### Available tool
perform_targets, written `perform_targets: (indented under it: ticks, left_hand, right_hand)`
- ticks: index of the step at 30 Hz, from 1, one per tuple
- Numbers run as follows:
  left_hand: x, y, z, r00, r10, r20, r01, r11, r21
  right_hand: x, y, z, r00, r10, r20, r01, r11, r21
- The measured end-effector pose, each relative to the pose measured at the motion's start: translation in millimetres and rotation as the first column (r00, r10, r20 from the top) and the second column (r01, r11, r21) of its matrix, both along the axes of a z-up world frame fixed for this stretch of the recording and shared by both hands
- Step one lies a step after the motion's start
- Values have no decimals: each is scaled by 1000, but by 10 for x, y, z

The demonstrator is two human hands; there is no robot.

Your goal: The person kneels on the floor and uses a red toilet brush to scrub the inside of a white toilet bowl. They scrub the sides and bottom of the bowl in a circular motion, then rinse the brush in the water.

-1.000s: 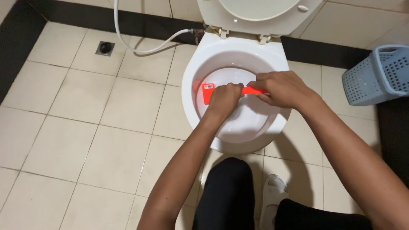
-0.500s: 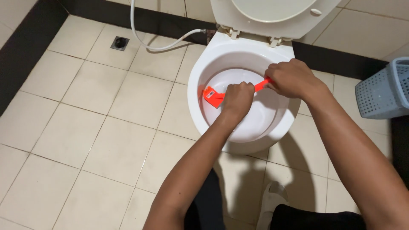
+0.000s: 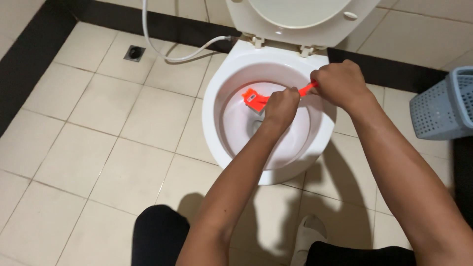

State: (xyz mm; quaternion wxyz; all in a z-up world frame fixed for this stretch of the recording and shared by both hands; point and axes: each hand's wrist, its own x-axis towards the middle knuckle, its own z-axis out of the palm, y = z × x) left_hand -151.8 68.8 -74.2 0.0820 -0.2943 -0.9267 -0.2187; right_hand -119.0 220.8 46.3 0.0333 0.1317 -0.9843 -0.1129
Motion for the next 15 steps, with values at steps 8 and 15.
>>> perform_targets:
  ticks: [8, 15]
  left_hand:
    - [-2, -193, -50, 997, 40, -65, -39, 999, 19]
    - [76, -366, 55, 998, 58, -23, -60, 994, -95]
  right_hand:
    - [-59, -61, -89, 997, 61, -42, -66, 990, -127]
    - [-32, -234, -6, 995, 100, 10, -97, 978, -186]
